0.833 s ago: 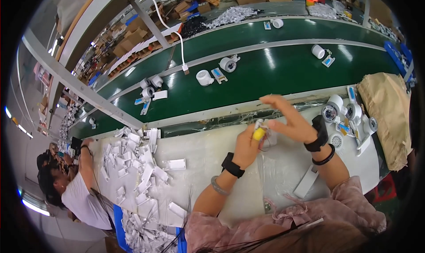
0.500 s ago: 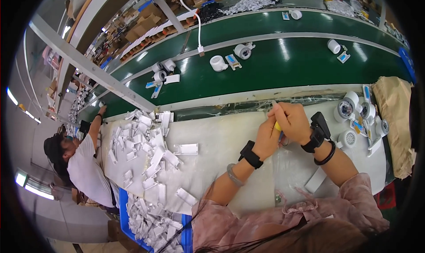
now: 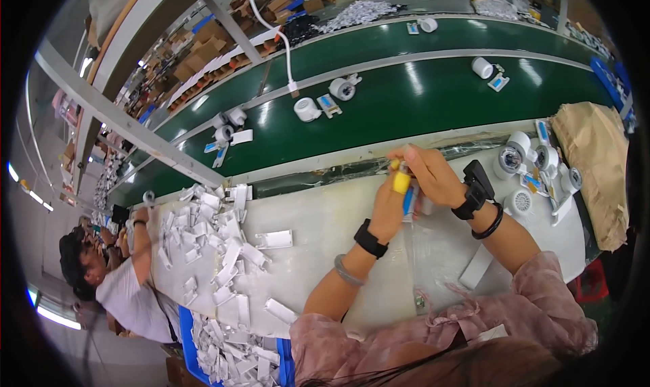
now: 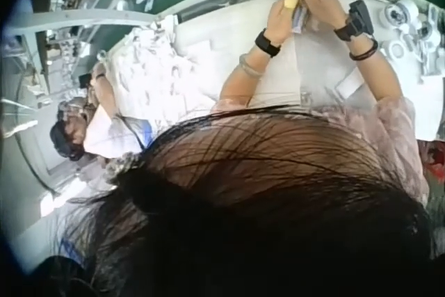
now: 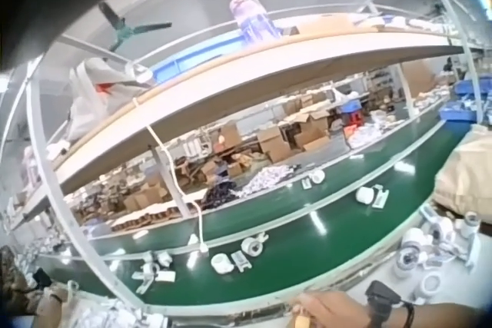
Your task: The person picks up a white plastic housing and a battery, fits the battery into the housing, and connects the wires by hand. They then attach a white fan component to the housing and place the assembled unit onto the conveyor belt.
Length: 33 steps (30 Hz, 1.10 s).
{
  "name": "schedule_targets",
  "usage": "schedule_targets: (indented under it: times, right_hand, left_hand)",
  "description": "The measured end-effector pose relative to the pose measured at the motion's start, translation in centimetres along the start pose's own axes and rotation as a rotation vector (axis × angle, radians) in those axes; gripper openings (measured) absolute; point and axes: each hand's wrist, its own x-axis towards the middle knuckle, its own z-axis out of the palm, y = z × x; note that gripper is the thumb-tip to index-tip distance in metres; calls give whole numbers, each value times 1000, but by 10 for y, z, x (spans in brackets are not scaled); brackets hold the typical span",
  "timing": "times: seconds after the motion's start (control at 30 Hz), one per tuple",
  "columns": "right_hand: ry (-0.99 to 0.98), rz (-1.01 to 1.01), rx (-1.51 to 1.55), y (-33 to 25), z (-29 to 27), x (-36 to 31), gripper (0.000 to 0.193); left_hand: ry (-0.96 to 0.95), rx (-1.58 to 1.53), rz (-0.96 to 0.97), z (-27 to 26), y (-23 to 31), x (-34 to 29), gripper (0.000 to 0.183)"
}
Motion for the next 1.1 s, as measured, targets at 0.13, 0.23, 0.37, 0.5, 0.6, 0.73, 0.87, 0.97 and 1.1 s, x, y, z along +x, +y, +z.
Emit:
schedule_targets:
  times: [0.13,0.23,0.37,0.5,0.6,0.73,0.87,0.97,1.1]
  right_hand:
    - [-66,177,109,0,-14,-5,53]
    - [-98,172,80,6,-19,-10,52]
    - [-183,170,20,15,-26,-15,46]
    - [-391,274,-60,18,-32,-16,50]
    - [-505,360,-14,25,-35,-11,64]
    - [-561,288,-100,36,-33,-6,61]
    - [-404,549,83,57,-31,4,58]
    - [-41,650,392,79,-21,9,57]
    - [353,409,171,120,-2,-6,66]
  left_hand:
    - [38,-117,-28,-2,10,-2,53]
    - [66,-120,15,0,10,0,59]
    - [32,-124,11,-10,6,6,67]
    - [27,-167,-52,-19,13,8,69]
    - [4,-196,-43,-29,10,13,69]
    - [-12,-247,-55,-38,7,16,64]
    - [104,-372,61,-31,11,18,64]
    - [203,-373,78,-41,3,20,54]
    - [379,-370,110,-49,-6,23,40]
